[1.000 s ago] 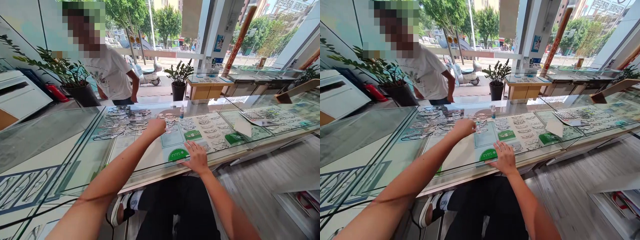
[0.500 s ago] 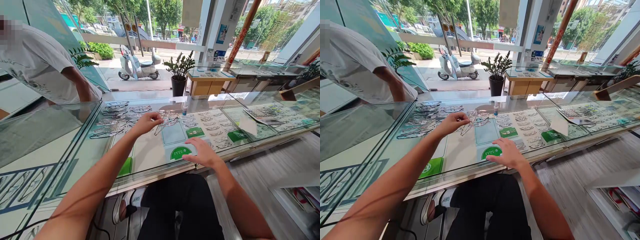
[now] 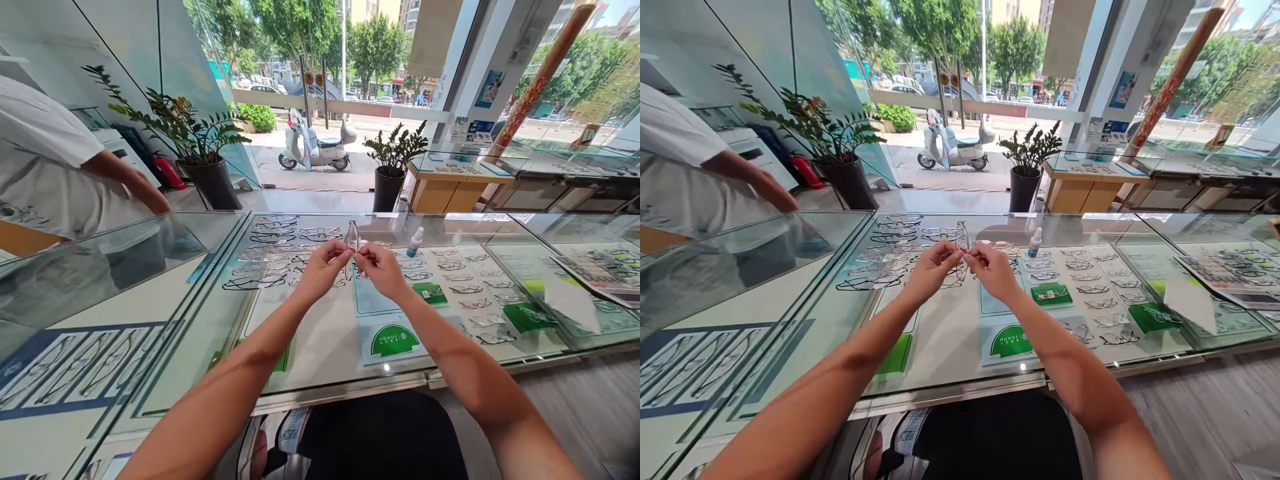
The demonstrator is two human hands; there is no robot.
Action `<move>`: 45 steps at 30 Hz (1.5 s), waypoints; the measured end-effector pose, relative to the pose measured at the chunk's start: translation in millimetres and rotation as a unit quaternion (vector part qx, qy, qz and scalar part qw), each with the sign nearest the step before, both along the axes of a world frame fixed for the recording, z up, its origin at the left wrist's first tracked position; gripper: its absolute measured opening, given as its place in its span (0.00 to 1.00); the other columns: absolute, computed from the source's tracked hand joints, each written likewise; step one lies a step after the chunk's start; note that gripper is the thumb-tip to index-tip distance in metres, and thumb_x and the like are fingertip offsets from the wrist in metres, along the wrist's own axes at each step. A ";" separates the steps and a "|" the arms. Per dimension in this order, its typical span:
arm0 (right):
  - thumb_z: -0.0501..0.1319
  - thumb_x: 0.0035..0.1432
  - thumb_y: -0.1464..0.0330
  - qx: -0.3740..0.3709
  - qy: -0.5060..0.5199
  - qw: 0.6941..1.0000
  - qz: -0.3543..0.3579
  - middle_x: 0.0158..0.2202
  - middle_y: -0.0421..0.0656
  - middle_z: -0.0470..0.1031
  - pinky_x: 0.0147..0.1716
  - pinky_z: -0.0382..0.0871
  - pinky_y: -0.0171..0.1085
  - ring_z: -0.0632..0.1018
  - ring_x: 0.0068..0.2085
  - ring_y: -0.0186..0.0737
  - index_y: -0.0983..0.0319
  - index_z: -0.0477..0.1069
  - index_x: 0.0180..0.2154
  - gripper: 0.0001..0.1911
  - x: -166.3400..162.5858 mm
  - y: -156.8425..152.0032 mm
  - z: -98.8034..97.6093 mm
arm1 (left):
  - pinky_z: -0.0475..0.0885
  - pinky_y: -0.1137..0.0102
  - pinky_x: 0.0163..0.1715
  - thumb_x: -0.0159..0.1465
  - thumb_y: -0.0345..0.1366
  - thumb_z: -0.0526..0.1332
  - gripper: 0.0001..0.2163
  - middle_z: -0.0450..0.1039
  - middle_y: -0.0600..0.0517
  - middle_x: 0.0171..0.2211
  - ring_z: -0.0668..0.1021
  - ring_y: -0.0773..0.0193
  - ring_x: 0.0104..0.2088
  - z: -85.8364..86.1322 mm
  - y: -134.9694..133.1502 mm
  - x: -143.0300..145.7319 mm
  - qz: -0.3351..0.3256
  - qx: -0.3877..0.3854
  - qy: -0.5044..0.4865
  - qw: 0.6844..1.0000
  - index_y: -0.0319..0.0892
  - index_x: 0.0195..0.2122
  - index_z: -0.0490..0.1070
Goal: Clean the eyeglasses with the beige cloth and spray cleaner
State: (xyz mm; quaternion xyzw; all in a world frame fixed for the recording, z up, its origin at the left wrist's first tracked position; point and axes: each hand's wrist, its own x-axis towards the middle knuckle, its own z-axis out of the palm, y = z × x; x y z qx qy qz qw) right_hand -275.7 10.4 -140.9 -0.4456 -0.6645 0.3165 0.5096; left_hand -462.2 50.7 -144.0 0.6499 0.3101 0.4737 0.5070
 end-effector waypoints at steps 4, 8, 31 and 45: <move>0.68 0.62 0.40 -0.057 0.082 0.995 0.010 0.25 0.37 0.74 0.28 0.67 0.36 0.73 0.26 0.36 0.57 0.71 0.34 0.27 4.9 -4.2 -7.6 | 0.79 0.62 0.51 0.64 0.52 0.74 0.18 0.80 0.45 0.49 0.81 0.54 0.52 0.1 -7.8 1.7 -0.042 -0.003 0.001 0.999 0.44 0.44 0.77; 0.70 0.61 0.42 -0.067 0.107 0.992 0.007 0.24 0.37 0.73 0.27 0.67 0.35 0.72 0.26 0.35 0.58 0.74 0.34 0.26 10.0 -2.6 -7.3 | 0.80 0.60 0.51 0.63 0.50 0.75 0.18 0.80 0.45 0.49 0.82 0.53 0.53 -1.1 -12.0 4.8 -0.036 -0.008 -0.003 0.999 0.44 0.46 0.77; 0.70 0.63 0.50 0.145 -0.085 0.939 -0.298 0.55 0.50 0.80 0.48 0.75 0.48 0.81 0.48 0.49 0.57 0.63 0.64 0.35 36.4 0.6 2.1 | 0.79 0.63 0.46 0.70 0.50 0.67 0.14 0.83 0.47 0.52 0.83 0.54 0.53 -2.2 -10.9 3.3 0.015 0.076 0.098 0.992 0.47 0.49 0.78; 0.62 0.56 0.75 0.178 -0.214 0.923 -0.266 0.58 0.52 0.72 0.62 0.69 0.57 0.73 0.60 0.55 0.58 0.62 0.58 0.28 26.0 -3.9 -2.6 | 0.80 0.67 0.38 0.67 0.51 0.71 0.17 0.81 0.45 0.53 0.81 0.53 0.55 0.2 -10.8 4.8 0.065 0.050 0.012 0.997 0.46 0.49 0.76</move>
